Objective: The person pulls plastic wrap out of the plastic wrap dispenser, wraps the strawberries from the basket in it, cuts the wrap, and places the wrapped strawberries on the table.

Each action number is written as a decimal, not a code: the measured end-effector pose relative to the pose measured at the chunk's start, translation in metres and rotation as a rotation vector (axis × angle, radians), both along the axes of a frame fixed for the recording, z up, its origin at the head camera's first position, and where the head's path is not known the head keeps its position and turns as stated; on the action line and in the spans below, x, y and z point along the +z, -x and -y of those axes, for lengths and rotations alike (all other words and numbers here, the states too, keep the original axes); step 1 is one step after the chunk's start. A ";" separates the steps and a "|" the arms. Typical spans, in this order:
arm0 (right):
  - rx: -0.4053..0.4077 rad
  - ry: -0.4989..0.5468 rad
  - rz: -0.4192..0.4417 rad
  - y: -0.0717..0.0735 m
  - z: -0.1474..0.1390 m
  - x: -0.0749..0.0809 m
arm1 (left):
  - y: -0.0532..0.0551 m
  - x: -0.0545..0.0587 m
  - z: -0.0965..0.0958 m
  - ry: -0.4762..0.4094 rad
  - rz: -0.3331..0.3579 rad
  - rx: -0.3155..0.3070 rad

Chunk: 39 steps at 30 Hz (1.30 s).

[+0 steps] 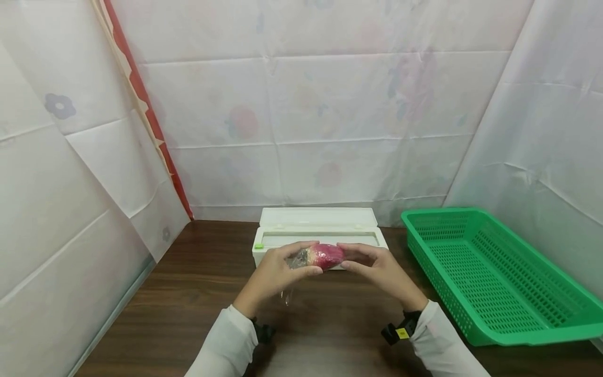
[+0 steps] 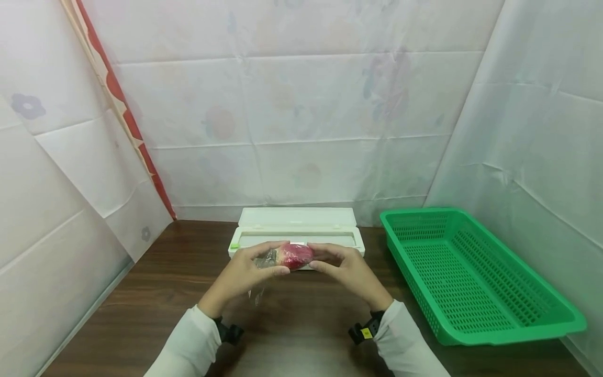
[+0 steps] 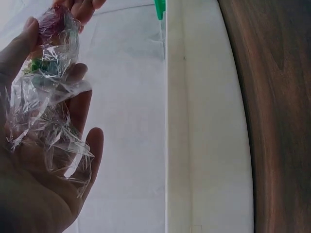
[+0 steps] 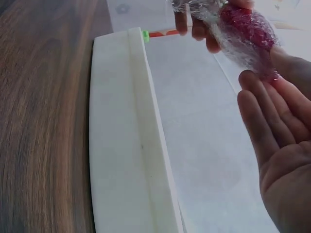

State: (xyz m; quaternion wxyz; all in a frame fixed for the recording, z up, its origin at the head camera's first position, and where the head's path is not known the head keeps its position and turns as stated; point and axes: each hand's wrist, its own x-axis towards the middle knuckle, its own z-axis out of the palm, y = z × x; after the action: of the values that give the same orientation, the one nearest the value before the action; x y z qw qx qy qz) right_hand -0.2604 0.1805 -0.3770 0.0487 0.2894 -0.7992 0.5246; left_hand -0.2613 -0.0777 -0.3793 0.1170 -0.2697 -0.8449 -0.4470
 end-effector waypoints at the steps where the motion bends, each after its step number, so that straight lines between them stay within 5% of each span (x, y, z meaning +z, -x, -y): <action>1: 0.005 0.007 0.000 0.000 0.001 0.000 | 0.000 0.000 0.000 0.001 0.006 -0.008; 12: 0.135 -0.039 -0.098 -0.017 0.018 0.013 | 0.001 -0.002 -0.010 0.053 -0.047 -0.080; 18: 0.109 -0.069 -0.141 -0.007 0.017 0.000 | -0.002 0.001 -0.009 0.185 -0.137 -0.064; 23: 0.029 -0.124 -0.130 0.005 0.011 -0.012 | -0.004 0.008 -0.005 0.264 -0.295 -0.036; 30: -0.032 -0.127 -0.122 0.006 0.009 -0.010 | -0.004 0.013 -0.006 0.188 -0.532 0.049; 34: -0.061 -0.117 -0.121 -0.003 0.013 -0.001 | -0.004 0.012 -0.007 0.146 -0.548 0.088; 39: -0.089 -0.112 -0.127 -0.016 0.018 0.014 | -0.003 0.009 -0.006 0.113 -0.488 0.161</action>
State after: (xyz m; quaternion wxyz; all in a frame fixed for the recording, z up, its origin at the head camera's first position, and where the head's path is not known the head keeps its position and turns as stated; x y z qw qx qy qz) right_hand -0.2446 0.1626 -0.3633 0.1062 0.2885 -0.8347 0.4570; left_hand -0.2579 -0.0714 -0.3699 0.3373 -0.3073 -0.8340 -0.3102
